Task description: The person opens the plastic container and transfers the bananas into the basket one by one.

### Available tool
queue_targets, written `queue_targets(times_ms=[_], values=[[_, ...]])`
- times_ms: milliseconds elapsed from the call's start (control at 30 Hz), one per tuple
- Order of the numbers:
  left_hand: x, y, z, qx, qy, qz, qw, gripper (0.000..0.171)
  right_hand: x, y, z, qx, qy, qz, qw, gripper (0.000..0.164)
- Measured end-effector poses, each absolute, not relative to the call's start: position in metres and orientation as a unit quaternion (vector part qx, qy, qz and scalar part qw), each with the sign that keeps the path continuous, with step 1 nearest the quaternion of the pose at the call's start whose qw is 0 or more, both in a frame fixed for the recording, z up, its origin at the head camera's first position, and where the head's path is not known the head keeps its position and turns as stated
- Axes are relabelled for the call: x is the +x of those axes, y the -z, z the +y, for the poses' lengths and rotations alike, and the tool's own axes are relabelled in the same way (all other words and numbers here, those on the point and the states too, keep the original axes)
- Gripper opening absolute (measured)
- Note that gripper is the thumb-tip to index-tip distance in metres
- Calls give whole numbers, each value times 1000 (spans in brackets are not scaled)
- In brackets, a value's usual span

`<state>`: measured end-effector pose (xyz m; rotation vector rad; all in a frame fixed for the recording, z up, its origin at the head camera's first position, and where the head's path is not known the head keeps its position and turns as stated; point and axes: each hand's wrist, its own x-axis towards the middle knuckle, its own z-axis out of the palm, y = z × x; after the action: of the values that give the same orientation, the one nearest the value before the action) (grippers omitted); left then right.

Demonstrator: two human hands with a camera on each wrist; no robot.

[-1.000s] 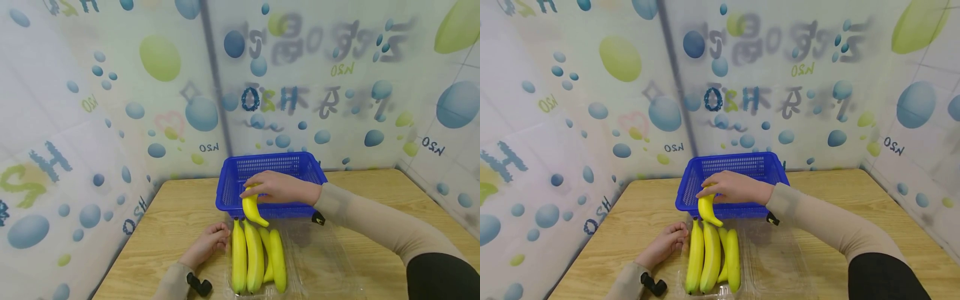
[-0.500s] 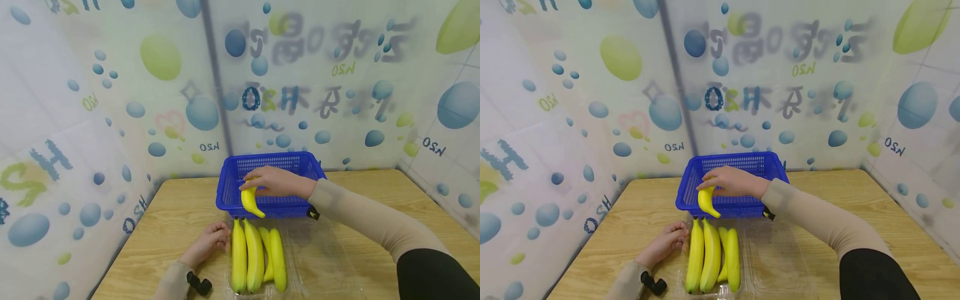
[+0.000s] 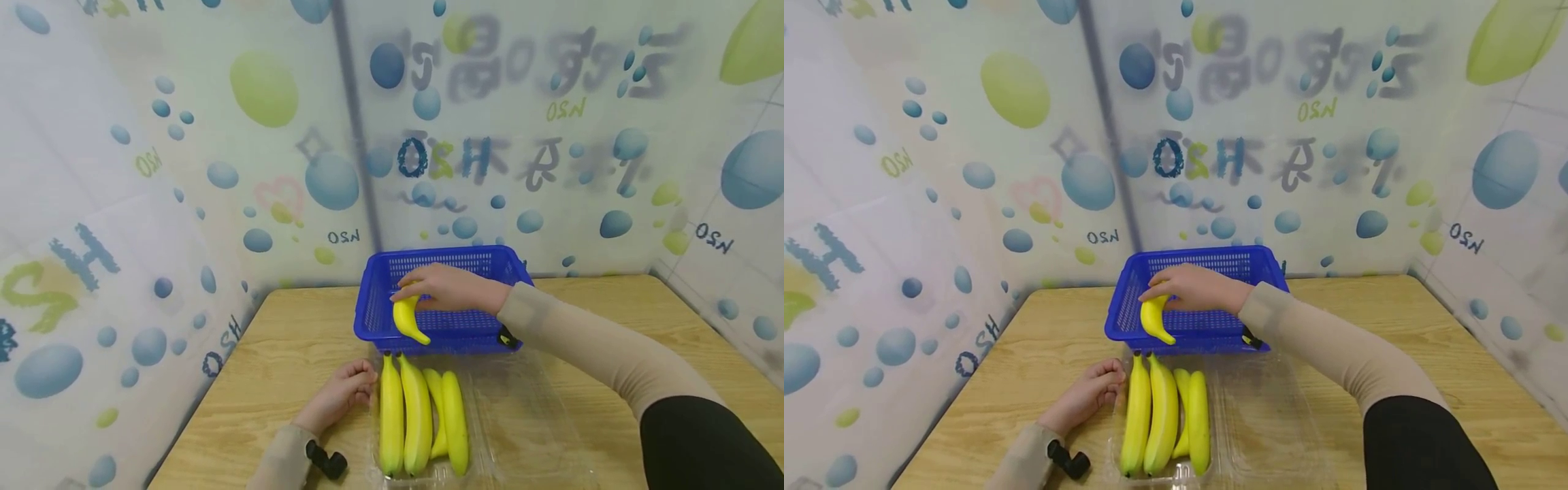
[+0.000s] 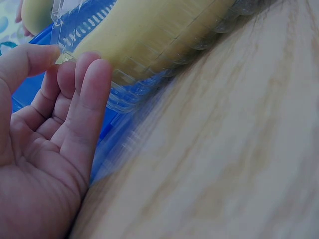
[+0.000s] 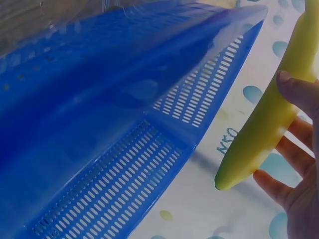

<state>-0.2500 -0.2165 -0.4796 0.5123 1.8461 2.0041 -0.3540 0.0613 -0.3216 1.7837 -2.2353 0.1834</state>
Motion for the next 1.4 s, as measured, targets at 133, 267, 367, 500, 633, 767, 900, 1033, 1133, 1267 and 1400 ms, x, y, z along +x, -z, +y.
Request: queue_targets(times_ms=[133,267,367,500,633,767,900,1033,1133,1267,1400], values=[[-251,476,-216,178,-707,660,184,9,-359,317,61,616,-61,-774,134,45],[-251,472,-215,177,-708,659,184,9,-365,313,61,608,-54,-782,125,44],[-251,470,-215,177,-708,659,183,10,-370,312,61,602,-46,-788,120,44],[-251,471,-214,173,-704,664,184,10,-376,312,60,601,-41,-789,119,43],[-251,473,-214,169,-702,666,185,10,-383,313,59,603,-41,-787,127,43],[-251,476,-214,171,-704,664,187,10,-388,315,57,609,-46,-779,139,44],[-249,477,-214,174,-703,664,188,9,-393,316,55,609,-42,-779,144,44],[-249,477,-214,170,-703,665,187,10,-399,315,53,599,-32,-787,141,44],[-250,476,-214,173,-702,666,185,10,-405,316,52,596,-25,-790,141,43],[-249,475,-214,177,-701,665,188,10,-409,316,52,590,-9,-794,142,42],[-248,475,-214,173,-702,665,189,9,-415,317,52,584,2,-799,144,42]])
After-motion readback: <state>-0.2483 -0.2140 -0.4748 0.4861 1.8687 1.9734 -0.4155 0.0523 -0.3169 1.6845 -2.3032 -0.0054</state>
